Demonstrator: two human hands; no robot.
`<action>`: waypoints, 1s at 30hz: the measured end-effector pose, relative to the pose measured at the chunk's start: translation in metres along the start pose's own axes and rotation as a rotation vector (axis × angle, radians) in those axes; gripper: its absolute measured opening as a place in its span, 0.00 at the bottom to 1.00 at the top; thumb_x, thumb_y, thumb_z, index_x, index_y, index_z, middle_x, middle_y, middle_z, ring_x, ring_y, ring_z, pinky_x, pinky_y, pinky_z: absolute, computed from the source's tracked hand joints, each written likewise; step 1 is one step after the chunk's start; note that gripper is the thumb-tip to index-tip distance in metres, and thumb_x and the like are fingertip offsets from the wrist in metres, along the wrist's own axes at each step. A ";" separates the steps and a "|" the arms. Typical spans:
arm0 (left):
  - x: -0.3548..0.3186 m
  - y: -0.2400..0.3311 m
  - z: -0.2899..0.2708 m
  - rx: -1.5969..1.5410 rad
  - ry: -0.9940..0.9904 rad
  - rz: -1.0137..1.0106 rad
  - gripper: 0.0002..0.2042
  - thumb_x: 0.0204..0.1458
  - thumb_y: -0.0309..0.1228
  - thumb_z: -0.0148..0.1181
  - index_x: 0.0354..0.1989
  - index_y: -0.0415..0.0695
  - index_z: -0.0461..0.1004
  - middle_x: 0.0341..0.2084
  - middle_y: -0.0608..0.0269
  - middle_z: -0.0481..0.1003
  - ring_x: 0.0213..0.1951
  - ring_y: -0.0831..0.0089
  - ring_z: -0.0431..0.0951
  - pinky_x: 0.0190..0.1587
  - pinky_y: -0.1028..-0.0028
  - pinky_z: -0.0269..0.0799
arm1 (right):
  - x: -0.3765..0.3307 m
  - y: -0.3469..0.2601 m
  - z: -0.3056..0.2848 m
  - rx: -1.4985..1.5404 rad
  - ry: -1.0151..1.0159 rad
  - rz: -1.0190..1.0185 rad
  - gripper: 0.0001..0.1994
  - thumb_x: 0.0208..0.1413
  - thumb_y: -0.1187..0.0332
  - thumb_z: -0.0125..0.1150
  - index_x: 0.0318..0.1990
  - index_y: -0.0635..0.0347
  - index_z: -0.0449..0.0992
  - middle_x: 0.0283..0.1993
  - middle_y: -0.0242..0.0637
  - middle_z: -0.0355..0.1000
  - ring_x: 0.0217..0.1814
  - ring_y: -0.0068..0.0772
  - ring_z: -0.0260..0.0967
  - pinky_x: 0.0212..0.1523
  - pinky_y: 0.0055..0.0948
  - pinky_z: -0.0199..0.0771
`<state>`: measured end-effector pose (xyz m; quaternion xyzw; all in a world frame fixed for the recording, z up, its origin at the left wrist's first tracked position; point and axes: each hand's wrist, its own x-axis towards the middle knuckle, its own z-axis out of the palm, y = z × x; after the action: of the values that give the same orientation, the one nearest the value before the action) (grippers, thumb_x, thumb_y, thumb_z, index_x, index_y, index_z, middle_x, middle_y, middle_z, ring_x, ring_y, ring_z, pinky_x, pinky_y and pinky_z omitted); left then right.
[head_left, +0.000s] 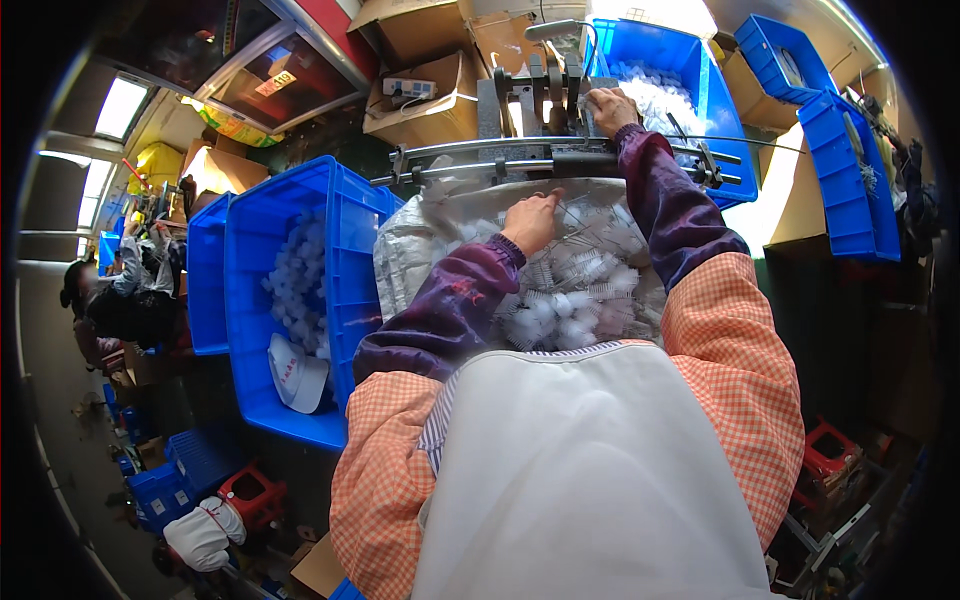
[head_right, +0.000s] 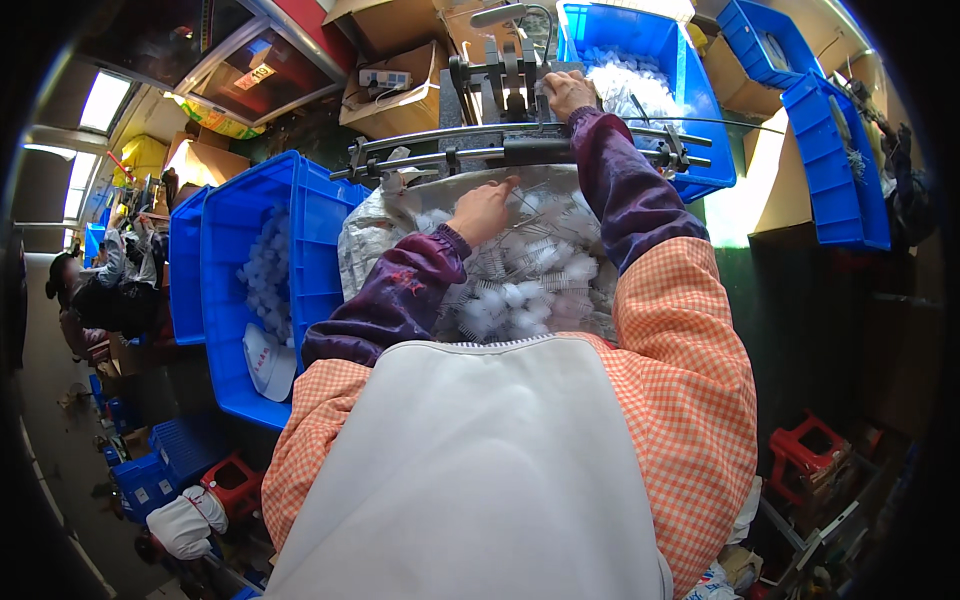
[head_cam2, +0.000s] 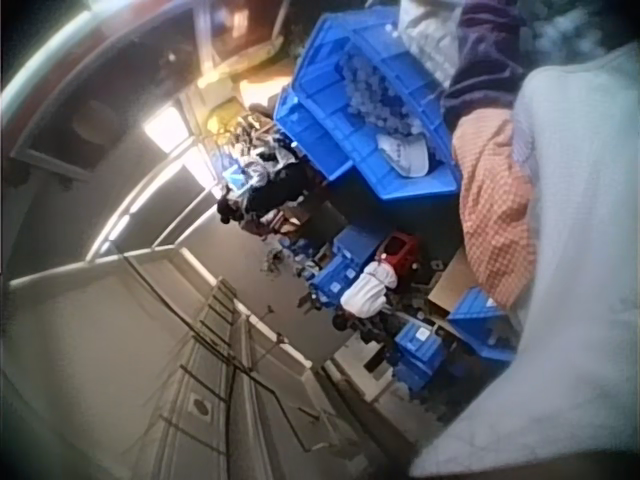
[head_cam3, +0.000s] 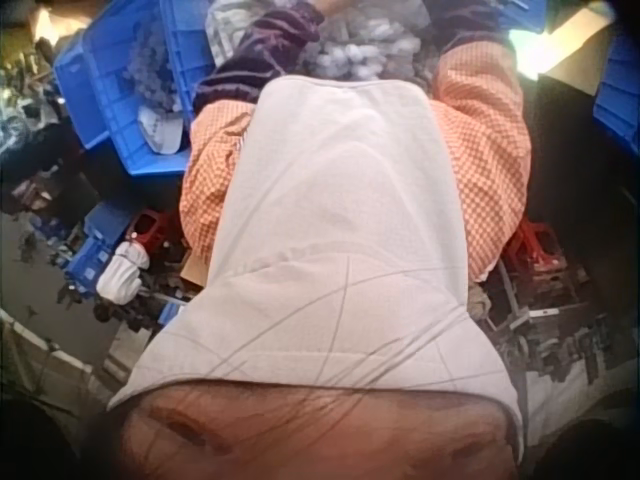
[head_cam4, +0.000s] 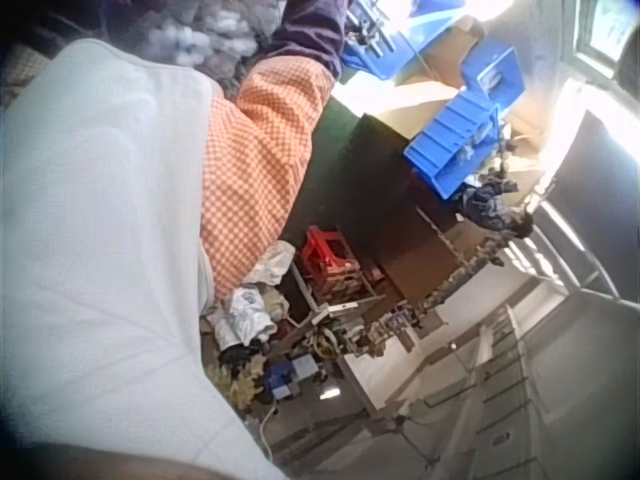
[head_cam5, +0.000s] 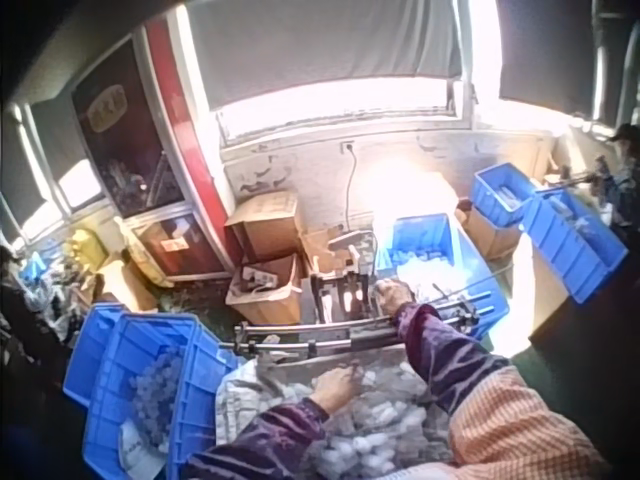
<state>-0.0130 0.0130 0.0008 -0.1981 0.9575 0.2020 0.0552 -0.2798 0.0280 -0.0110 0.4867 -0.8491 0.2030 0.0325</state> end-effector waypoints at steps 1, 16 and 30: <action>0.000 0.000 0.000 -0.016 0.012 0.006 0.25 0.43 0.26 0.46 0.54 0.51 0.61 0.38 0.51 0.71 0.39 0.53 0.73 0.40 0.60 0.69 | 0.000 -0.001 -0.001 -0.027 -0.018 0.050 0.12 0.51 0.59 0.49 0.40 0.49 0.73 0.44 0.30 0.70 0.52 0.37 0.61 0.51 0.40 0.56; 0.002 0.005 0.010 0.568 0.186 -0.012 0.11 0.46 0.32 0.50 0.38 0.50 0.74 0.29 0.62 0.73 0.32 0.67 0.74 0.29 0.70 0.63 | -0.022 -0.023 -0.017 -0.213 -0.060 0.247 0.18 0.47 0.56 0.49 0.42 0.52 0.74 0.49 0.38 0.64 0.56 0.41 0.52 0.54 0.43 0.47; -0.016 0.002 -0.021 0.359 0.182 0.006 0.06 0.45 0.28 0.52 0.31 0.48 0.74 0.29 0.61 0.74 0.31 0.63 0.75 0.30 0.68 0.68 | -0.022 -0.046 -0.006 -0.277 -0.006 0.164 0.14 0.49 0.61 0.47 0.39 0.53 0.74 0.45 0.39 0.66 0.54 0.40 0.56 0.54 0.43 0.47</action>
<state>0.0002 0.0121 0.0236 -0.1998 0.9798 0.0094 0.0021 -0.2308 0.0277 0.0036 0.4074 -0.9058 0.0845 0.0799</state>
